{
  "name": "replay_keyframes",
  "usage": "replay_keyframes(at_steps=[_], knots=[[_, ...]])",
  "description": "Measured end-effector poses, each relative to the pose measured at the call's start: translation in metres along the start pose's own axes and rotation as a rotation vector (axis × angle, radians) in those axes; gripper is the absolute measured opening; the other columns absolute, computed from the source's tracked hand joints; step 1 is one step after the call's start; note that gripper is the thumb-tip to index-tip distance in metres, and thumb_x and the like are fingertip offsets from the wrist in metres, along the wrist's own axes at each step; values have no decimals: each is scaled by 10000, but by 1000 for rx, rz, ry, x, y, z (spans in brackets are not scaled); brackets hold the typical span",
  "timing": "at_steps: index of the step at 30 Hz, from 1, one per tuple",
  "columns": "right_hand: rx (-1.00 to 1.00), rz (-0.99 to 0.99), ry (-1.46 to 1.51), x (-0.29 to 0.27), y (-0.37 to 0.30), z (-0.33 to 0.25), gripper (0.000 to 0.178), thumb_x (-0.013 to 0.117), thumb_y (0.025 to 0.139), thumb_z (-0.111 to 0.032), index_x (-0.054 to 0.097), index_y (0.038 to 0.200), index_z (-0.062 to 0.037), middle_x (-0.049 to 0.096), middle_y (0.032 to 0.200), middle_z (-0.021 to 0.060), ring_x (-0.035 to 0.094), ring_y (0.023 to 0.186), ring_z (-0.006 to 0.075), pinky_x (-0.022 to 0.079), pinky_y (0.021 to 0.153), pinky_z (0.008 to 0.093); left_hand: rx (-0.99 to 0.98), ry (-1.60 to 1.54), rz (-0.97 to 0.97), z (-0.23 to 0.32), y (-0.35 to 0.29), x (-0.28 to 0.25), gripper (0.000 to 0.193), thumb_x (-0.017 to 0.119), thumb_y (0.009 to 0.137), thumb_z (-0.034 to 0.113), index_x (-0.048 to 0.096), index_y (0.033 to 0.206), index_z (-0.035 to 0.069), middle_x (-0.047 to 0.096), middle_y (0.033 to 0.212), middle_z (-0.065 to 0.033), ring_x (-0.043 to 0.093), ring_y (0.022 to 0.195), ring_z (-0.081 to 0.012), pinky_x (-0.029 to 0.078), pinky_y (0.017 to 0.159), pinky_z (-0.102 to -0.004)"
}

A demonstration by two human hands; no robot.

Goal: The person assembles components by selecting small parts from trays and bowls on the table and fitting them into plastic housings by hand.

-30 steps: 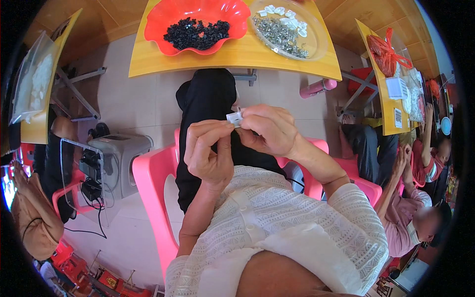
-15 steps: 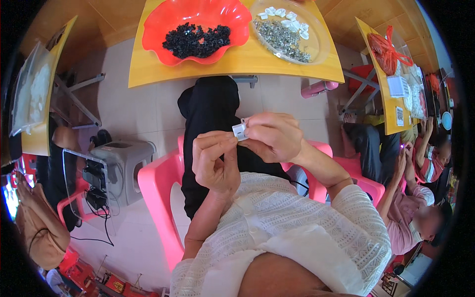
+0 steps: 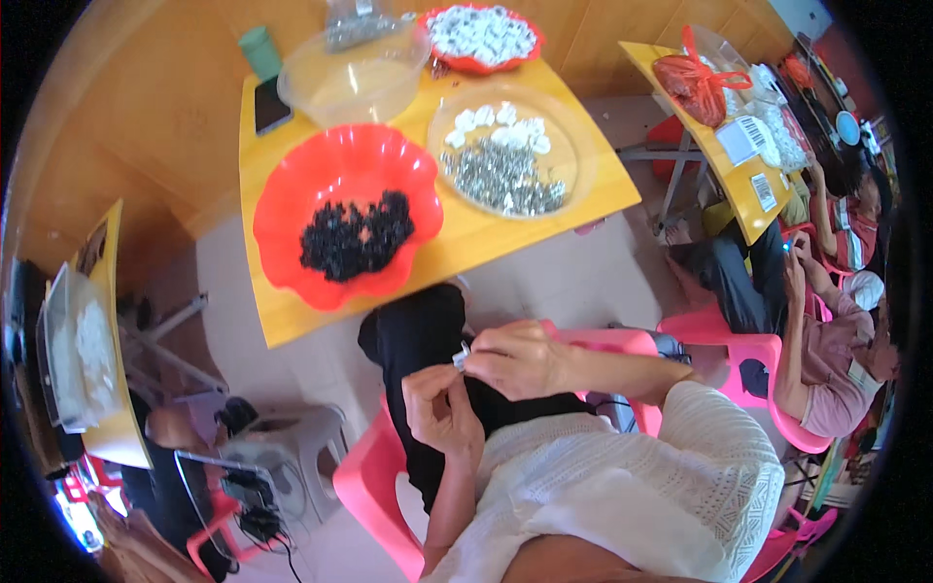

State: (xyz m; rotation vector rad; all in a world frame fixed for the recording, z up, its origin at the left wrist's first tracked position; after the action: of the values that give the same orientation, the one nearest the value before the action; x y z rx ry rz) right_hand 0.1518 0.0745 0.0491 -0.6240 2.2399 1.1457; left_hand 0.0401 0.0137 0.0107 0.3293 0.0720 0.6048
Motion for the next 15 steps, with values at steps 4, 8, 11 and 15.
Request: replay_keyframes(at_steps=[4, 8, 11, 15], knots=[[146, -23, 33, 2, 2, 8, 166, 619, 722, -31, 535, 865, -40, 464, 708, 80, 544, 552, 262, 446, 435, 359, -90, 1, -41, -6, 9, 5, 157, 574, 740, -147, 561, 816, -10, 517, 783, -77, 542, 720, -145, 457, 628, -233], [393, -41, 286, -9, 12, 29, 123, 630, 738, -20, 544, 825, -34, 545, 746, 84, 570, 599, 250, 462, 512, 334, -195, -50, -123, -15, 23, 11, 137, 565, 760, -130, 566, 835, -16, 522, 791, -70, 545, 728, -139, 454, 629, -220], [577, -18, 398, -33, 14, 50, 108, 650, 747, -37, 590, 836, -21, 577, 732, 78, 573, 598, 178, 453, 530, 279, 44, 282, -226, -9, 43, 13, 222, 631, 693, -42, 599, 908, 6, 567, 924, -152, 562, 832, -279, 440, 799, -359], [513, 48, 130, -78, 43, 87, 83, 632, 774, -64, 595, 842, -33, 597, 726, 88, 578, 627, 149, 452, 552, 271, 64, 548, -249, -41, 52, 12, 272, 656, 699, 57, 611, 965, 15, 545, 1008, -146, 485, 1018, -325, 355, 918, -434]])
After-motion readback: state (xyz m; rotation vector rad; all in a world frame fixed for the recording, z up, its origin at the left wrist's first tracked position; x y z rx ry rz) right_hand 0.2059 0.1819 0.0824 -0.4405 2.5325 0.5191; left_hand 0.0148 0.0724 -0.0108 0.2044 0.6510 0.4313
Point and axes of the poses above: each hand's wrist, its own y-axis towards the middle knuckle, its own x-axis out of the palm, z = x × y, the point moved 4 cm from there along y, towards the middle knuckle
